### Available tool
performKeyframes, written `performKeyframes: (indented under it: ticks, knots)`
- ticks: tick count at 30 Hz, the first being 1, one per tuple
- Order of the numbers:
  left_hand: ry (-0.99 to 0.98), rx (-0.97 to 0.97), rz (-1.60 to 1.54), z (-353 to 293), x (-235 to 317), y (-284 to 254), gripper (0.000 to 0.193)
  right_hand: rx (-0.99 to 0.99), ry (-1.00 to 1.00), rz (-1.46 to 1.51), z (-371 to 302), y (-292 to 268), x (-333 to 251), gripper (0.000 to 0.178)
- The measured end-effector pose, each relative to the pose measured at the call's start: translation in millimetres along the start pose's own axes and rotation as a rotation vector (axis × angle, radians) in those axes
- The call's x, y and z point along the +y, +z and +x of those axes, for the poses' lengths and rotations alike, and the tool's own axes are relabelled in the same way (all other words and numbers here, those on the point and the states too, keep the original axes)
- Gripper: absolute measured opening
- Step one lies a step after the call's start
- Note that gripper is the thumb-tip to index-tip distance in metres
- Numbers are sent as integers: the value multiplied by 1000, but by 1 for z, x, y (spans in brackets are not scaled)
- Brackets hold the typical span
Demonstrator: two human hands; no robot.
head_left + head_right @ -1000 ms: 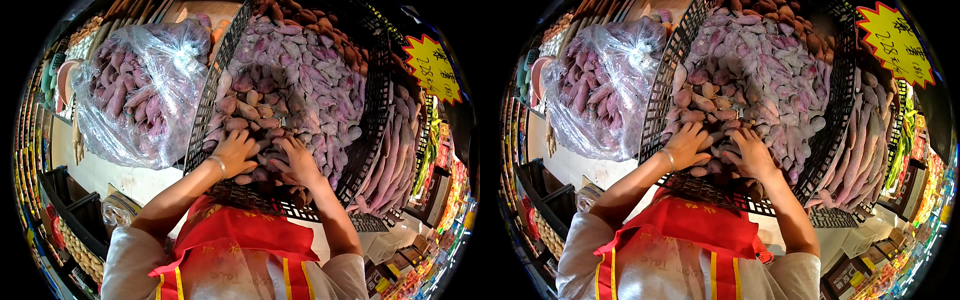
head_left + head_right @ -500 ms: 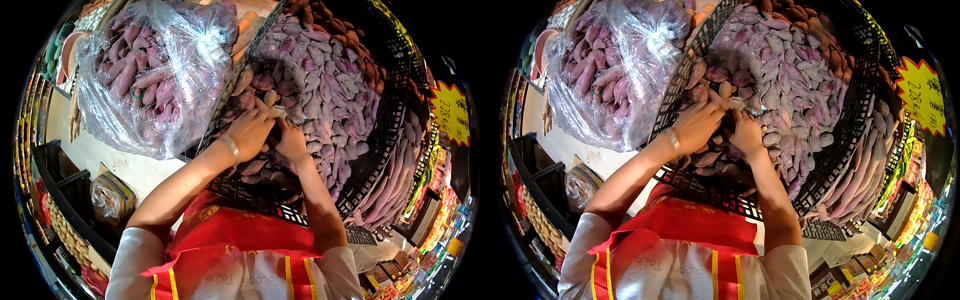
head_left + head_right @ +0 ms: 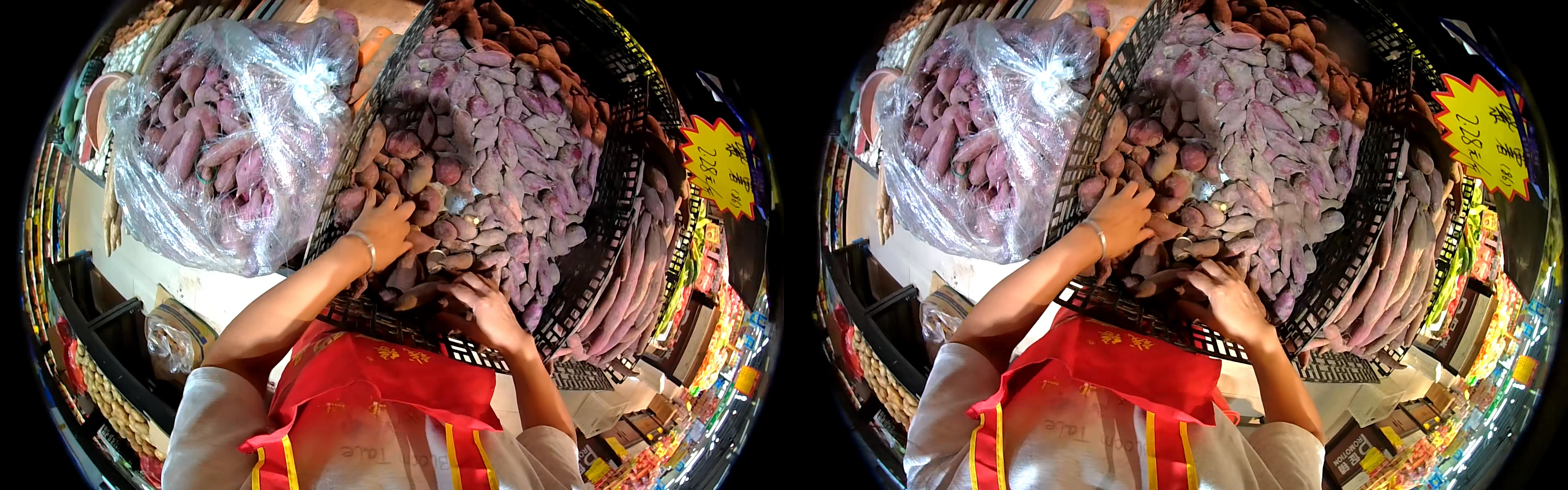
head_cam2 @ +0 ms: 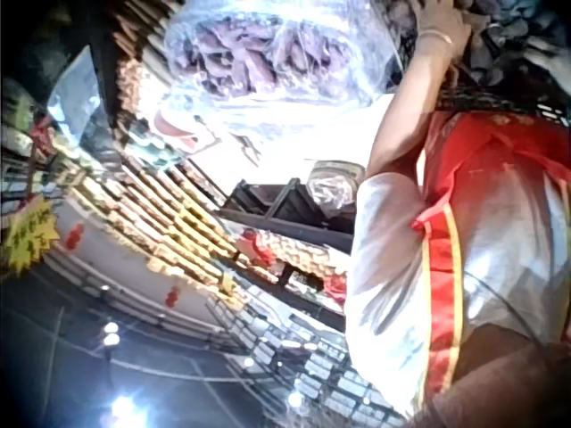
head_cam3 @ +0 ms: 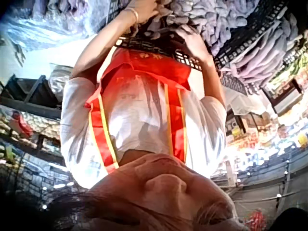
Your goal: The person arranges long root vegetables on a supermarket shelf, aligning them vertically. They then move to a different section to unpack a large plastic bag of purple sweet potatoes and spread them into a black crate. Finally, the person picks up a dark cloth and wipes the surface of a metal display counter.
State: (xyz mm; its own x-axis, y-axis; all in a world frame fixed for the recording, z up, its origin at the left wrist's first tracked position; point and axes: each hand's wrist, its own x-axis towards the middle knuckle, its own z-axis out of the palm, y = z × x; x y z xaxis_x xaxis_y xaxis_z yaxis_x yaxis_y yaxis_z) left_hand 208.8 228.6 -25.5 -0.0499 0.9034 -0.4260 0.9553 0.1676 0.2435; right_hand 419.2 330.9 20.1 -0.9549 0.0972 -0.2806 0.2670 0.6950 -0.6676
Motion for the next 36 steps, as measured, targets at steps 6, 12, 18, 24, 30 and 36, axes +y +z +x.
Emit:
performKeyframes:
  ticks: [6,12,18,24,30,36]
  knots:
    - [120,68,110,-53,23,18,36,-176,-34,86,-9,-17,5,45]
    - [24,-21,-563,-80,14,-4,39,18,-40,194,46,-45,26,48]
    - [-94,392,-526,-69,-1,-11,48,336,-78,106,157,-90,56,48]
    - [-122,480,-568,-42,-8,-27,53,464,-162,-191,294,-117,98,46]
    - [-228,809,-599,31,-27,-79,51,303,50,-720,340,-84,117,36]
    - [-409,930,-683,128,-76,-69,42,308,34,-523,267,-89,85,32]
